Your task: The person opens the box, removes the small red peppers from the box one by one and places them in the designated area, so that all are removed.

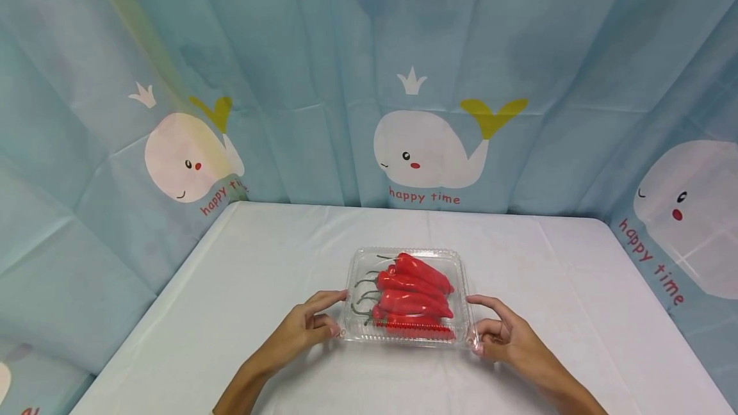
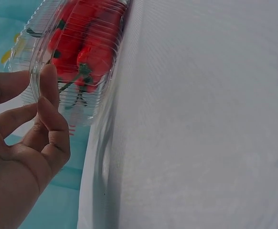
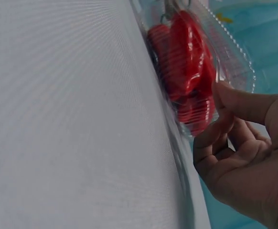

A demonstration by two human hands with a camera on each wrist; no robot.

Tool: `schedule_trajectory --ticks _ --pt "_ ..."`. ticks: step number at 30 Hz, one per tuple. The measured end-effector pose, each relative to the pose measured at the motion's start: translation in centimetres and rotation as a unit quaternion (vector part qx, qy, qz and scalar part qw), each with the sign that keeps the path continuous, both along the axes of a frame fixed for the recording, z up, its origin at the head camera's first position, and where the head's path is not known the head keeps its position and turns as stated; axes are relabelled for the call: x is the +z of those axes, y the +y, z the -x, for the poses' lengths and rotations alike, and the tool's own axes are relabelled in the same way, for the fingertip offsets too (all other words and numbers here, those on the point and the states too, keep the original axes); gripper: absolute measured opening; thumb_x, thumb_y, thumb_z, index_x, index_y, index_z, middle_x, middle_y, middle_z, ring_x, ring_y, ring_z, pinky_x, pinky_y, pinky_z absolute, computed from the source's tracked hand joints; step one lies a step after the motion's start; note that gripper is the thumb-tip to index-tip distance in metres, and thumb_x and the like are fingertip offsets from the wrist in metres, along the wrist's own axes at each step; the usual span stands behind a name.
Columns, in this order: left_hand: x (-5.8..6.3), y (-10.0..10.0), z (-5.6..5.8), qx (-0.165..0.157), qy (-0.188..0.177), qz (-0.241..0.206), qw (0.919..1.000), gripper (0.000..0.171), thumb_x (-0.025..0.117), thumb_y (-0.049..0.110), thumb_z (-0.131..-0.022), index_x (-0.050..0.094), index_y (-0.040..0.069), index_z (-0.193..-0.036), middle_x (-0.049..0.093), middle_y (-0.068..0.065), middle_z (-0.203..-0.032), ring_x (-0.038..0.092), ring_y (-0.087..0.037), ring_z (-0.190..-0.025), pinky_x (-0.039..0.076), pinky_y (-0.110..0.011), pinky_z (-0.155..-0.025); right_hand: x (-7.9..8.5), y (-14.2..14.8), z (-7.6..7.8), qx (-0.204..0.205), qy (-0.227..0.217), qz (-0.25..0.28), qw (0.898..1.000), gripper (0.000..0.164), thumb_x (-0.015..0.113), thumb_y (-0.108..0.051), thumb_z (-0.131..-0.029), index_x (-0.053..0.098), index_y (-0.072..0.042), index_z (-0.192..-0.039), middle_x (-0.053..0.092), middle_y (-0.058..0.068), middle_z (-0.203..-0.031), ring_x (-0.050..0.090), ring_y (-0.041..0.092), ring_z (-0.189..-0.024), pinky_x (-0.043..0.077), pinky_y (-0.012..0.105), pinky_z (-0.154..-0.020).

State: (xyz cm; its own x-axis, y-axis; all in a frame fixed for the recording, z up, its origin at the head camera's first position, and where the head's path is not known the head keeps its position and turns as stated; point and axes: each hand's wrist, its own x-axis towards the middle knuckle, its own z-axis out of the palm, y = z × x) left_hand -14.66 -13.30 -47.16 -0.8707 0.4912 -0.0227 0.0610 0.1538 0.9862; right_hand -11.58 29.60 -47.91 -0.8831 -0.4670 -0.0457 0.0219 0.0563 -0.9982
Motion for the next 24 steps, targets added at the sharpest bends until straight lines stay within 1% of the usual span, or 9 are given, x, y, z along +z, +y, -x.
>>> schedule_trajectory --ticks 2,6,12,15,17,21,24 --pt "-0.08 -0.03 0.01 -0.002 0.0 -0.002 1.0 0.065 0.062 -0.001 -0.096 0.048 0.007 -0.159 0.045 -0.014 -0.157 0.073 -0.018 -0.098 0.054 -0.024 -0.09 0.08 -0.06 -0.07 -0.005 -0.003 -0.009 1.0 0.07 0.066 0.005 -0.098 0.036 -0.014 -0.158 0.074 0.0 -0.101 0.065 0.005 -0.086 0.051 0.029 -0.065" --pt "-0.11 -0.08 0.02 -0.003 0.0 -0.004 1.0 0.065 0.062 -0.001 -0.096 0.048 0.007 -0.159 0.045 -0.014 -0.157 0.073 -0.017 -0.099 0.055 -0.024 -0.09 0.18 -0.09 -0.12 -0.009 -0.009 -0.015 1.0 0.071 0.067 0.003 -0.098 0.035 -0.015 -0.159 0.076 0.0 -0.102 0.066 0.006 -0.085 0.051 0.032 -0.064" --pt "-0.1 -0.1 0.1 -0.007 -0.001 -0.004 1.0 0.065 0.062 0.0 -0.097 0.048 0.009 -0.16 0.044 -0.014 -0.158 0.073 -0.018 -0.099 0.055 -0.024 -0.09 0.19 0.2 -0.02 -0.002 -0.028 -0.017 0.999 0.066 0.063 0.0 -0.102 0.036 -0.02 -0.158 0.074 0.001 -0.101 0.066 0.008 -0.086 0.052 0.028 -0.07" --pt "-0.12 -0.09 0.12 -0.007 -0.002 -0.003 1.0 0.065 0.062 0.0 -0.097 0.047 0.009 -0.16 0.044 -0.014 -0.159 0.073 -0.018 -0.099 0.055 -0.024 -0.09 0.3 0.31 0.01 0.003 -0.038 -0.015 0.999 0.064 0.06 -0.002 -0.104 0.036 -0.022 -0.159 0.073 0.004 -0.103 0.067 0.013 -0.085 0.055 0.03 -0.072" --pt "-0.12 -0.08 0.11 -0.006 0.0 -0.001 1.0 0.065 0.061 0.0 -0.097 0.047 0.009 -0.16 0.044 -0.014 -0.158 0.073 -0.018 -0.1 0.054 -0.024 -0.089 0.42 0.35 0.01 0.009 -0.038 -0.014 0.999 0.063 0.059 -0.002 -0.105 0.035 -0.02 -0.16 0.073 0.007 -0.104 0.067 0.017 -0.085 0.058 0.033 -0.073" --pt "0.02 -0.05 -0.02 0.002 0.011 0.012 0.9999 0.061 0.059 0.002 -0.099 0.048 0.009 -0.159 0.047 -0.013 -0.156 0.071 -0.017 -0.099 0.054 -0.025 -0.089 0.67 0.45 -0.03 0.018 -0.033 -0.018 0.999 0.063 0.057 -0.002 -0.106 0.031 -0.013 -0.162 0.071 0.012 -0.106 0.068 0.024 -0.089 0.061 0.038 -0.075" --pt "0.22 -0.03 -0.15 0.011 0.021 0.029 0.9993 0.057 0.056 0.003 -0.103 0.051 0.011 -0.158 0.051 -0.011 -0.155 0.069 -0.017 -0.097 0.054 -0.027 -0.087 0.93 0.51 -0.08 0.011 -0.051 -0.039 0.998 0.063 0.058 -0.006 -0.107 0.03 -0.015 -0.163 0.07 0.011 -0.109 0.068 0.024 -0.092 0.061 0.038 -0.078"
